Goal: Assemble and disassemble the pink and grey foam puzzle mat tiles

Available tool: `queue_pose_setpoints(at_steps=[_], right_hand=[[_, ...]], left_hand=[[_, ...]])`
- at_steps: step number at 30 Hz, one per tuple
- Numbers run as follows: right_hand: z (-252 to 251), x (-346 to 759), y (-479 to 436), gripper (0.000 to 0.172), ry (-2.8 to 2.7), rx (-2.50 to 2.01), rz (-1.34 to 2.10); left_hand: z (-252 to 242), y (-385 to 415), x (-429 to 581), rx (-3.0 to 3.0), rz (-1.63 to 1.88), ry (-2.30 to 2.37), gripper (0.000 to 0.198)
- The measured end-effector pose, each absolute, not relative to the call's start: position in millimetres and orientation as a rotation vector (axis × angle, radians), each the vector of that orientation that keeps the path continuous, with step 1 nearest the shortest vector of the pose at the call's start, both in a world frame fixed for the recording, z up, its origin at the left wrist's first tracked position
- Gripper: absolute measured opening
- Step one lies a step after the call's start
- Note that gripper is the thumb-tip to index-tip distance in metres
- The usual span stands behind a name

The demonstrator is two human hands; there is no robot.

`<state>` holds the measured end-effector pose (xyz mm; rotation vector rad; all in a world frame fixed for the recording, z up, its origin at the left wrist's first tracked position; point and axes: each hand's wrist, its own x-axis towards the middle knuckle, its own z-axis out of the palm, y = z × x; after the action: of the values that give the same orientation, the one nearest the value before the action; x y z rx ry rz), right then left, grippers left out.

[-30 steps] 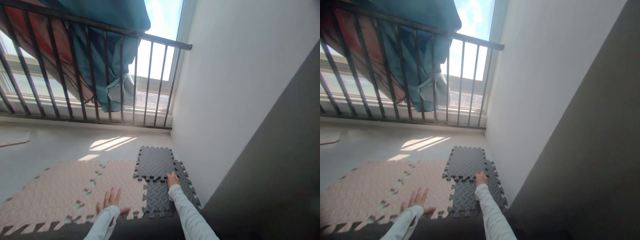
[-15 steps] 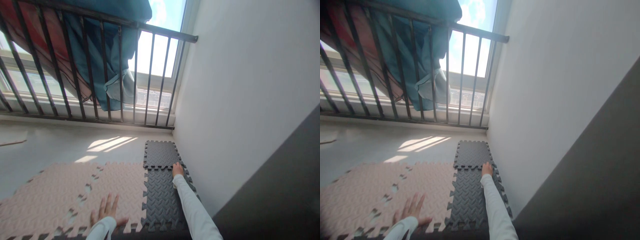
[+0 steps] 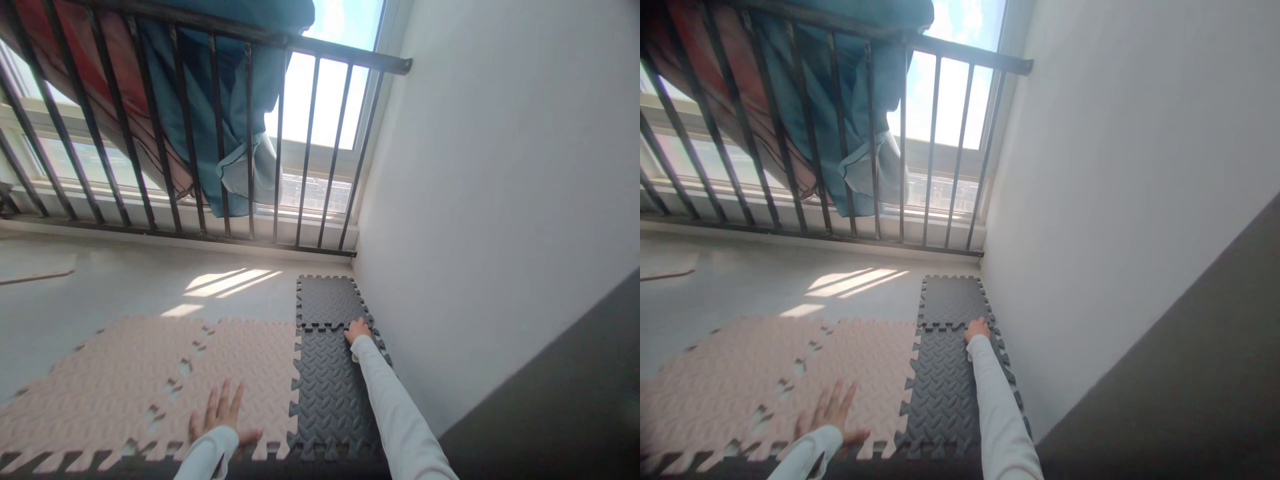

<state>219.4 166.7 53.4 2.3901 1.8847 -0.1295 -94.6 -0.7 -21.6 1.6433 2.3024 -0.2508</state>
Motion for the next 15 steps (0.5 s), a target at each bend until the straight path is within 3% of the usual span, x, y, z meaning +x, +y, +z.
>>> queue_pose_setpoints(at_steps=[15], right_hand=[[50.1, 208.1, 170.5, 0.028, 1.794, 2.467, -0.038]], left_hand=[[-21.0, -7.2, -90.1, 1.657, -0.143, 2.344, 0.089]])
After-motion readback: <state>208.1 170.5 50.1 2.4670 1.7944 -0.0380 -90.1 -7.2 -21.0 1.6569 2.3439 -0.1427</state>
